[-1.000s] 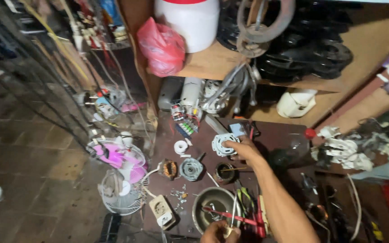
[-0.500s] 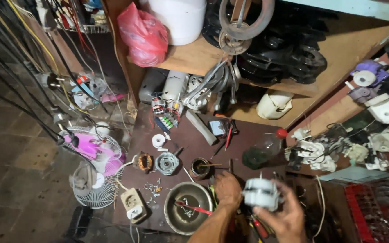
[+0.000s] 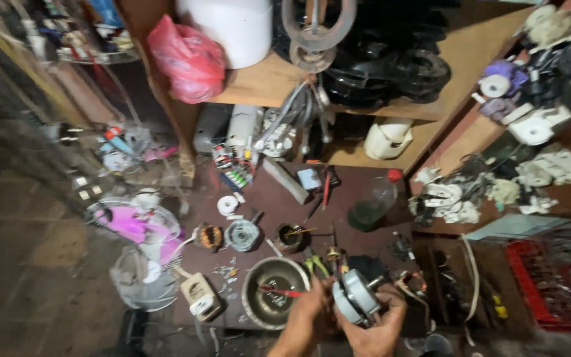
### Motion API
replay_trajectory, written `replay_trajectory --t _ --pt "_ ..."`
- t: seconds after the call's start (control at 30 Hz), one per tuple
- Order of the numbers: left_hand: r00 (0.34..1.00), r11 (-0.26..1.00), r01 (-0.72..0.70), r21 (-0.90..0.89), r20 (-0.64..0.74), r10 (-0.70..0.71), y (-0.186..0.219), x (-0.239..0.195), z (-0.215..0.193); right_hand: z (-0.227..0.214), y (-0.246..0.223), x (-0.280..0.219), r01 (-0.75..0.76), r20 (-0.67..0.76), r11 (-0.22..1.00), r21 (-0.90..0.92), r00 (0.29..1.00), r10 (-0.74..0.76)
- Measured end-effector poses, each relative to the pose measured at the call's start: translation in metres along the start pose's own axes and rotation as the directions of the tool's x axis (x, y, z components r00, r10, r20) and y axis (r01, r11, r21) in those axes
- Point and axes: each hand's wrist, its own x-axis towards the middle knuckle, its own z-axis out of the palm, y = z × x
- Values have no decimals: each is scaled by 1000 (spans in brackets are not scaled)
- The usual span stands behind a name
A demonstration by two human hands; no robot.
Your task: The person sits on the floor and uses a screwdriver to adjust a small cylindrical electrical component, then wipes it with a cloth. They handle a motor housing, insert a metal shaft, and manipulate wires and small parts on a cluttered workbench.
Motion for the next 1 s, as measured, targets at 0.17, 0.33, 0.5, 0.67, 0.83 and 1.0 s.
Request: replay_trajectory --t 0.17,0.33,0.5,0.67,0.83,1.0 --pt "797 806 -592 9 154 584 -41 -42 -91 15 -69 -29 -139 421 972 187 906 49" --pt "759 738 -651 179 148 634 -28 -116 -122 16 -122 -22 -558 800 789 -257 336 497" --pt "675 667 -737 108 65 735 -48 -132 -151 23 -105 -56 -733 846 681 15 372 382" --pt "755 752 -654 82 10 656 -45 -145 -159 19 -102 -52 -742 743 669 -39 426 516" --pt "856 836 -515 -192 -52 515 -55 -130 -158 19 -98 -49 -932 731 318 176 340 592" --pt "881 783 -455 -423 -342 327 -53 -117 -138 27 -131 -32 -972 626 65 227 197 755"
